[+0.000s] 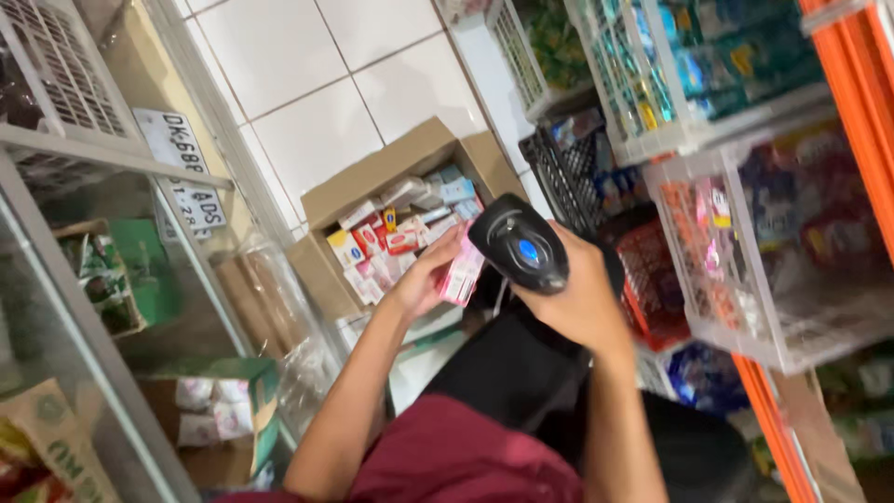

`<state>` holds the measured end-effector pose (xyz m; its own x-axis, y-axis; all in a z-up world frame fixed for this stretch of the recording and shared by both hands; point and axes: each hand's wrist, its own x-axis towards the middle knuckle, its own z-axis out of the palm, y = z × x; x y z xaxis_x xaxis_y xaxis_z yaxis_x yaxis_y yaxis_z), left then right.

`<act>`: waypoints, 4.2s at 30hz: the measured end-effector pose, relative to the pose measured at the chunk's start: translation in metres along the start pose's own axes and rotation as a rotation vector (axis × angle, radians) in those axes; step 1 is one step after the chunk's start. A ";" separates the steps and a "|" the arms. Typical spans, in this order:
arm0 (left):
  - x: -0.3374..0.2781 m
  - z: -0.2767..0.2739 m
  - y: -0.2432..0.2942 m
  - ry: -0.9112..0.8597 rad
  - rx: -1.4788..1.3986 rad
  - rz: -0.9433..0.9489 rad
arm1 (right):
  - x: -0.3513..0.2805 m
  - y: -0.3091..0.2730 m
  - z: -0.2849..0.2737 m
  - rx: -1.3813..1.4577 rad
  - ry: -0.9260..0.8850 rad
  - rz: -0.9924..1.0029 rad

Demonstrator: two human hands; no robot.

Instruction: The person scans the barcodes on packaged toothbrushes, soaps, and boxed toiletries using a handheld barcode scanner and places the items onto retail shelves.

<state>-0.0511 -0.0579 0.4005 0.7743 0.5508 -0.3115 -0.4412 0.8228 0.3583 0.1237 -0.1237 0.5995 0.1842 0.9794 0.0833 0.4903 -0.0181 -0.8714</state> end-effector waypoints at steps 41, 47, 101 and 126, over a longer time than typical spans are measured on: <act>0.040 0.349 -0.131 -0.703 0.674 0.356 | -0.236 -0.005 -0.187 0.086 1.177 0.183; 0.073 0.405 -0.126 -0.676 1.262 0.766 | -0.233 -0.033 -0.270 -0.772 1.216 0.071; 0.066 -0.247 -0.073 0.796 1.775 -0.456 | 0.048 0.143 0.087 -0.091 0.081 0.239; 0.112 -0.268 -0.071 0.895 1.609 -0.791 | 0.066 0.147 0.105 -0.032 -0.049 0.377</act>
<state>-0.0550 -0.0166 0.1040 -0.0710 0.5166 -0.8533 0.9489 0.2987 0.1019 0.1188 -0.0411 0.4259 0.3163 0.9111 -0.2641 0.4227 -0.3847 -0.8206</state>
